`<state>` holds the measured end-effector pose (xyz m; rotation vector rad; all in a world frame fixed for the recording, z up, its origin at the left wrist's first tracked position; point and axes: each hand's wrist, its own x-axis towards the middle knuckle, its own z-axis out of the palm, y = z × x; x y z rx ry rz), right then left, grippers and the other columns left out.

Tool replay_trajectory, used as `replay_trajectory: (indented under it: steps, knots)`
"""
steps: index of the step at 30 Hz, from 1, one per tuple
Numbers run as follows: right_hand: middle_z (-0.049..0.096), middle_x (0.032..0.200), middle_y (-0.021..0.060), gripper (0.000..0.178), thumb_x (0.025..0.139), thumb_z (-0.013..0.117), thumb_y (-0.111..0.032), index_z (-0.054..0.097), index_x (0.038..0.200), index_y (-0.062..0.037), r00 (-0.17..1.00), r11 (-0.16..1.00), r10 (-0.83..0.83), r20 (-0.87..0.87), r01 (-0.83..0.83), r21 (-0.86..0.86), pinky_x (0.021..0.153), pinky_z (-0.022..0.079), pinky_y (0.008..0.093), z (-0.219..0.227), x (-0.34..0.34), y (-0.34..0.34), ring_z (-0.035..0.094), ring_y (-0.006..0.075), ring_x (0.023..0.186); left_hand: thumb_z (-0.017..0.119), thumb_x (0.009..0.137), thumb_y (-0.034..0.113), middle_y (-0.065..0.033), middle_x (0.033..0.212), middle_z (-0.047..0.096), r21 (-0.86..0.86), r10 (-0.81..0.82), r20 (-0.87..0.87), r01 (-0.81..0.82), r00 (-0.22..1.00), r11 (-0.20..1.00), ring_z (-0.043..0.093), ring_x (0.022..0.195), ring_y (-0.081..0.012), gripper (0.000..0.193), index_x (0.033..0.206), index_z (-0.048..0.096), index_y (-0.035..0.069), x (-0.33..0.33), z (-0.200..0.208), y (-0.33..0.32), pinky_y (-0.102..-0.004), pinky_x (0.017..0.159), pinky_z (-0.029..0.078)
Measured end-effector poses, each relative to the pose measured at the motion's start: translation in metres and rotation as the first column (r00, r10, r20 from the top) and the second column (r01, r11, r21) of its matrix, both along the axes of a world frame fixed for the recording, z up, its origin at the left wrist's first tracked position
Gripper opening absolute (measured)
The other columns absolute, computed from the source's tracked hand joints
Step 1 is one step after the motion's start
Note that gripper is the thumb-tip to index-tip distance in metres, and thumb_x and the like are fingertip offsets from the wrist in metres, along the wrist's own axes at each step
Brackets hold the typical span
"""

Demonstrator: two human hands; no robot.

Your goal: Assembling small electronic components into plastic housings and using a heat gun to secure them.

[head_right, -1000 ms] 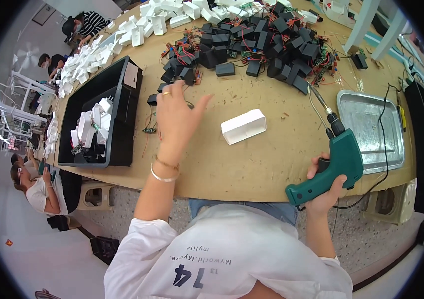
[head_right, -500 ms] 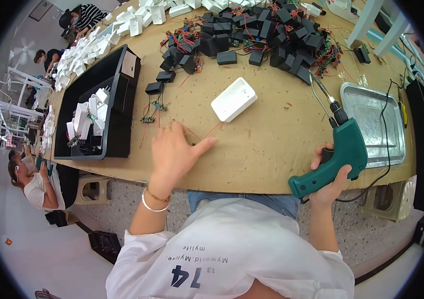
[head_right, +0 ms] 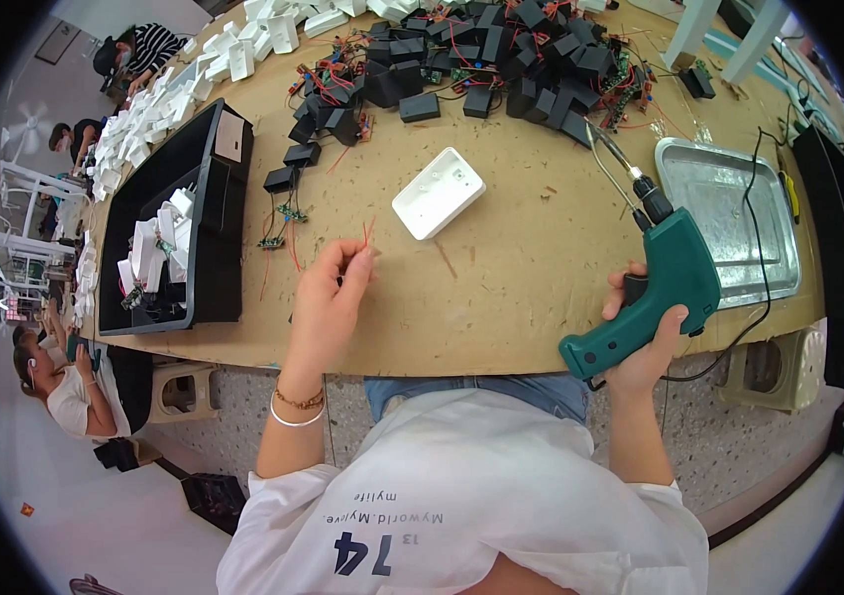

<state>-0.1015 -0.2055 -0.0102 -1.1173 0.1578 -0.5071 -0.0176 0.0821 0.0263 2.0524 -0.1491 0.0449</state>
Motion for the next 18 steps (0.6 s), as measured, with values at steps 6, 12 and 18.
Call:
replay_trajectory:
  steps: [6,12,18]
  knots:
    - [0.056,0.094,0.011,0.066,0.092,0.035,-0.059,0.05,0.114,0.0017,1.0,1.0,-0.022,-0.01,0.022,0.004,0.059,0.038,0.0223,-0.002,0.0,0.0,0.049,0.0116,0.067,0.066,0.085,0.014,-0.0018,0.068,0.062,-0.105,0.052,-0.03,-0.055,0.998,0.993,0.05,0.059,-0.0037,0.018,0.094,0.061,-0.001,0.015,0.014,-0.021,-0.0197,0.053,0.039]
    - [0.055,0.094,0.0117,0.066,0.091,0.036,-0.059,0.049,0.114,0.0018,1.0,1.0,-0.018,-0.003,0.018,0.021,0.058,0.038,0.0225,-0.001,0.0,0.001,0.049,0.0121,0.066,0.067,0.084,0.015,0.0002,0.069,0.06,-0.272,0.041,-0.033,-0.048,0.999,0.961,0.05,0.063,-0.0027,0.02,0.094,0.062,-0.001,0.021,0.003,-0.025,-0.0179,0.056,0.039]
    - [0.056,0.096,0.0125,0.066,0.091,0.037,-0.059,0.049,0.115,0.0019,1.0,1.0,-0.016,0.003,0.016,0.023,0.058,0.039,0.0223,-0.001,0.0,-0.001,0.049,0.0124,0.066,0.06,0.089,0.016,-0.0045,0.075,0.063,-0.16,0.085,0.023,-0.08,0.996,0.984,0.056,0.065,-0.0103,0.019,0.093,0.06,-0.003,0.037,-0.003,-0.03,-0.0252,0.061,0.044]
